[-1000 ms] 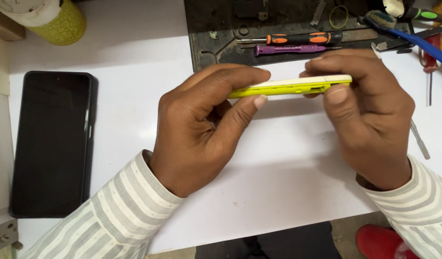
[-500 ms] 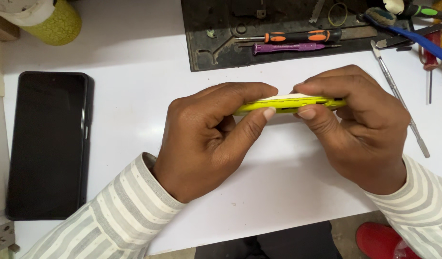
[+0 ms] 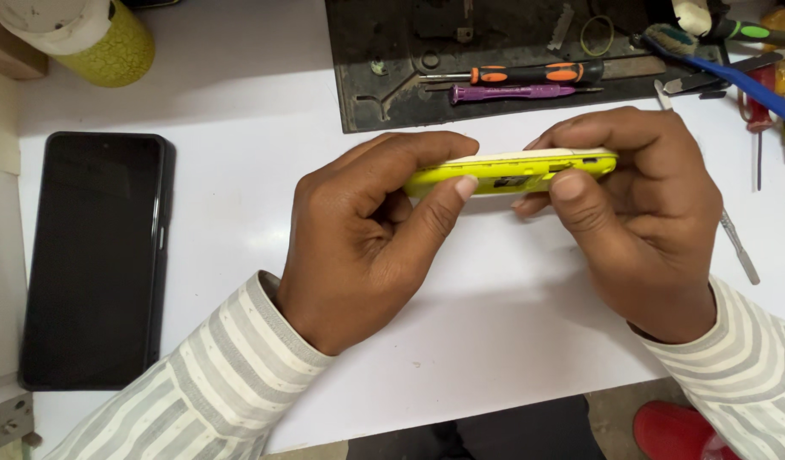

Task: The person inspects the exposed main board of a small feature phone, then fits the keypad and screen assembly into the yellow housing and presses the covers together. They align the back cover, then use a small screwdriver to tighten screws on the rear of the phone at the repair bench.

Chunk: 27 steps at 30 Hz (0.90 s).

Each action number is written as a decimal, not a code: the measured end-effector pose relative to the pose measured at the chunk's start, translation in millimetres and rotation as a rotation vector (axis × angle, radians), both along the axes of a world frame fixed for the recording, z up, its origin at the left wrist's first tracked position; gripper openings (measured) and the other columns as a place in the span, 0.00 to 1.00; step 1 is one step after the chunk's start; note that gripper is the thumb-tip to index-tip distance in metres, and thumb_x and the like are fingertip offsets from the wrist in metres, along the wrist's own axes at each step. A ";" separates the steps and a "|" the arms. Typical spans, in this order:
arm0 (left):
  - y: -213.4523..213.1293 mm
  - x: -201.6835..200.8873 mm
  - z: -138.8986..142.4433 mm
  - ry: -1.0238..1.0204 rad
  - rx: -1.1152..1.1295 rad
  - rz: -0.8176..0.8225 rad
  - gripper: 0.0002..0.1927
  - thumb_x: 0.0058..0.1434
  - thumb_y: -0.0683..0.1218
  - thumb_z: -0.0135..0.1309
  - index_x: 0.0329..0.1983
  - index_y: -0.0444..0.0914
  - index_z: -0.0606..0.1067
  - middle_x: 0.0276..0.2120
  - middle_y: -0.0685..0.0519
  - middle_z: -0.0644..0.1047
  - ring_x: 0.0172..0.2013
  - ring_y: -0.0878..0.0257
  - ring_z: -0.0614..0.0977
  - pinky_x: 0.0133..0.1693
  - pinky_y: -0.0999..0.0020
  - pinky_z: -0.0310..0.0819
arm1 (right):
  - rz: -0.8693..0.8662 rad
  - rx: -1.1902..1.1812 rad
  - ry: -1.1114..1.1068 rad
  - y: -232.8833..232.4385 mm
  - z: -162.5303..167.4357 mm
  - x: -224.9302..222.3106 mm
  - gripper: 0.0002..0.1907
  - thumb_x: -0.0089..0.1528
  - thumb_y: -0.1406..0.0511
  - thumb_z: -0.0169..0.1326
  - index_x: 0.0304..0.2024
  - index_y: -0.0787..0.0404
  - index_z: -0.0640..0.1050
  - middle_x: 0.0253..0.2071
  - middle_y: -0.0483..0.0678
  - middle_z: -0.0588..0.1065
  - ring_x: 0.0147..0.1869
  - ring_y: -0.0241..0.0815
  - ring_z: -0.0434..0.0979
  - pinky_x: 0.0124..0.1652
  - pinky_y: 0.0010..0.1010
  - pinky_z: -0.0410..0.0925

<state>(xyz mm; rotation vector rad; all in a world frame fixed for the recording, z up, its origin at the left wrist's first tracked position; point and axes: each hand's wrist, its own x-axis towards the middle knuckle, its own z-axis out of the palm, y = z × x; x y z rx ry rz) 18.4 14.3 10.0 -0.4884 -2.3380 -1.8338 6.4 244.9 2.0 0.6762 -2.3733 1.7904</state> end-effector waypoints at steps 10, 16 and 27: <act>-3.2 0.4 -1.7 0.072 -0.016 -0.038 0.12 0.71 0.40 0.59 0.56 0.35 0.79 0.50 0.52 0.80 0.28 0.75 0.72 0.29 0.79 0.68 | 0.033 0.037 0.110 -1.5 -0.1 1.3 0.10 0.74 0.69 0.49 0.55 0.65 0.65 0.55 0.53 0.71 0.62 0.44 0.79 0.52 0.30 0.80; -2.8 0.4 -3.0 0.127 -0.086 0.009 0.13 0.68 0.40 0.61 0.55 0.36 0.80 0.44 0.53 0.75 0.27 0.74 0.68 0.27 0.78 0.63 | -0.019 0.064 0.107 1.2 0.0 0.8 0.13 0.72 0.69 0.50 0.56 0.68 0.64 0.53 0.57 0.74 0.55 0.42 0.80 0.52 0.31 0.80; -0.8 -3.4 -6.7 0.077 -0.067 0.025 0.11 0.69 0.40 0.59 0.53 0.36 0.78 0.45 0.54 0.74 0.29 0.74 0.71 0.29 0.78 0.67 | 0.027 0.027 0.148 5.4 -1.2 3.4 0.12 0.75 0.68 0.46 0.56 0.66 0.59 0.51 0.60 0.71 0.59 0.46 0.79 0.54 0.35 0.79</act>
